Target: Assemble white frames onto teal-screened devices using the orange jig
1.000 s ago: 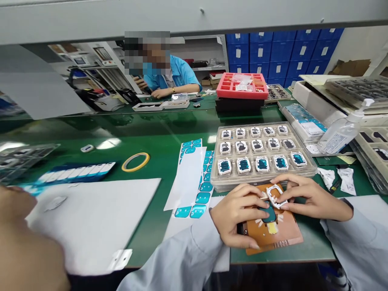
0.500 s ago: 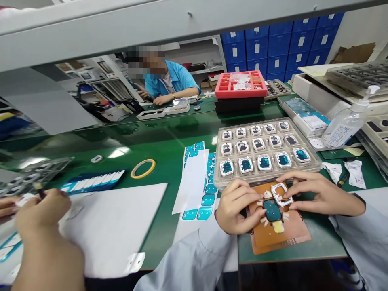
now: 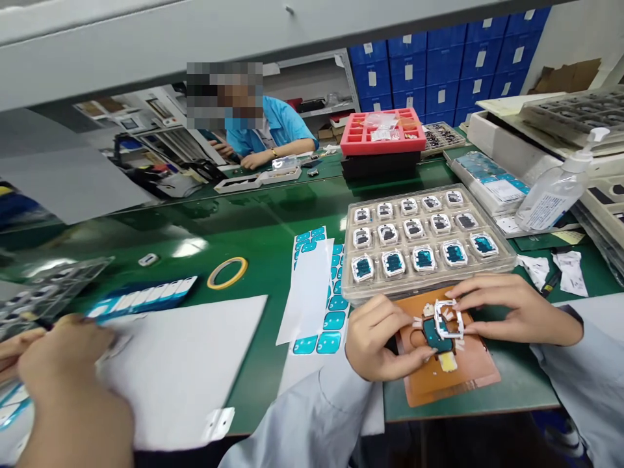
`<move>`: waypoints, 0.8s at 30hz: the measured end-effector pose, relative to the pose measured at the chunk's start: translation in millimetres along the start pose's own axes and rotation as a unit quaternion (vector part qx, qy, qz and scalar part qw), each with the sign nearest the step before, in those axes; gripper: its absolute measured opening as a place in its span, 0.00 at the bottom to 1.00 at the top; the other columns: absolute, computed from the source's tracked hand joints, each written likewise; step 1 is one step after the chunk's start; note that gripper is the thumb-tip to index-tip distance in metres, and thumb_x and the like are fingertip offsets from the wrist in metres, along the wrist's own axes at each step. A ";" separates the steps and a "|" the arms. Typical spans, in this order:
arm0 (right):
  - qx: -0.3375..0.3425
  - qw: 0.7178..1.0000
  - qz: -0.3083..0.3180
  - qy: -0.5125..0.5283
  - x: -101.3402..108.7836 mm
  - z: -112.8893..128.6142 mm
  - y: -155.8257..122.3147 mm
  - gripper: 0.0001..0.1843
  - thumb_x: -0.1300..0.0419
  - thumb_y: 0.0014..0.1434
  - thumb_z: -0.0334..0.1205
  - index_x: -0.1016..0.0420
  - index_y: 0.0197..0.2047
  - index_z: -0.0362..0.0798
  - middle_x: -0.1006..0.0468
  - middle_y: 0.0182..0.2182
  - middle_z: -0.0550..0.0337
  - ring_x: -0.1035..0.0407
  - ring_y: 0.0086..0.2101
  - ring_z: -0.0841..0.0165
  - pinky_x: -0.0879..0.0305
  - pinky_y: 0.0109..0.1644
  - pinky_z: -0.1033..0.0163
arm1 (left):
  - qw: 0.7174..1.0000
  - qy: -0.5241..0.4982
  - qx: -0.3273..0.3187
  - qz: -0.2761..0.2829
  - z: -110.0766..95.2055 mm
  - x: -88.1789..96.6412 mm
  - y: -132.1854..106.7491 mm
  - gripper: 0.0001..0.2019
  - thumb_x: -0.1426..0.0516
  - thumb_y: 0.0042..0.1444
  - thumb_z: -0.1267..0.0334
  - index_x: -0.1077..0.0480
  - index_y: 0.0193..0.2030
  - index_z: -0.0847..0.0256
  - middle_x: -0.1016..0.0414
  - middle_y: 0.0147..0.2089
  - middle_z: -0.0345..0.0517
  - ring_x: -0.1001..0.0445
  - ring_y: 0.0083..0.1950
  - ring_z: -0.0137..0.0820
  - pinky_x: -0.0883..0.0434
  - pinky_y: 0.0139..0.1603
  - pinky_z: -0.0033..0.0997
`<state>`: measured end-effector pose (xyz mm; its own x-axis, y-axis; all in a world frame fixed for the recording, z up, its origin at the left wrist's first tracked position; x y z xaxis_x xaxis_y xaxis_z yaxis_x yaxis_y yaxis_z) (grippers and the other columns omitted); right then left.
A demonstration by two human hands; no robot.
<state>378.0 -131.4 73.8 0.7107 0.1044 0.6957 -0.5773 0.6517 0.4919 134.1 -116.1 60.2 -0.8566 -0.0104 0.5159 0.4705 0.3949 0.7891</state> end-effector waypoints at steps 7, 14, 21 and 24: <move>-0.018 0.999 -0.012 -0.040 -7.6 11.7 1.4 0.16 0.35 0.60 0.41 0.27 0.51 0.49 0.26 0.53 0.47 0.29 0.52 0.58 0.30 0.54 0.55 | 0.999 0.018 0.031 0.014 -2.0 0.0 -2.2 0.12 0.37 0.55 0.54 0.28 0.37 0.62 0.24 0.27 0.44 0.30 0.26 0.29 0.34 0.27 0.29; -0.013 0.993 -0.044 -0.110 -21.2 21.4 -0.5 0.16 0.35 0.59 0.43 0.28 0.49 0.47 0.26 0.48 0.46 0.27 0.48 0.58 0.27 0.47 0.56 | 0.999 0.013 0.033 0.030 0.1 -0.8 -2.3 0.13 0.39 0.56 0.53 0.27 0.36 0.63 0.26 0.27 0.45 0.31 0.26 0.29 0.35 0.26 0.29; -0.010 0.992 -0.088 -0.090 -18.3 16.1 1.7 0.14 0.36 0.59 0.37 0.26 0.49 0.46 0.21 0.47 0.48 0.25 0.46 0.60 0.27 0.49 0.56 | 0.999 0.006 0.025 0.032 -0.6 0.1 -1.3 0.11 0.40 0.57 0.56 0.28 0.37 0.62 0.25 0.28 0.45 0.31 0.26 0.29 0.35 0.26 0.30; 0.006 0.993 -0.096 -0.067 -17.5 17.2 3.0 0.13 0.35 0.58 0.37 0.25 0.47 0.47 0.20 0.46 0.49 0.25 0.43 0.61 0.29 0.47 0.55 | 0.999 0.007 0.021 0.028 -2.2 0.9 1.0 0.11 0.38 0.55 0.57 0.28 0.39 0.62 0.24 0.29 0.45 0.30 0.29 0.31 0.33 0.30 0.32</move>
<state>356.9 -144.2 72.1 0.7490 -0.1216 0.6514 -0.4416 0.6413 0.6275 134.3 -117.8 62.2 -0.8257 0.0007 0.5641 0.5087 0.4332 0.7440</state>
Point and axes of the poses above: each hand's wrist, its own y-axis towards the middle knuckle, its own x-axis out of the back of the hand, z = x × y, the point moved 2 cm from there along y, towards the middle knuckle
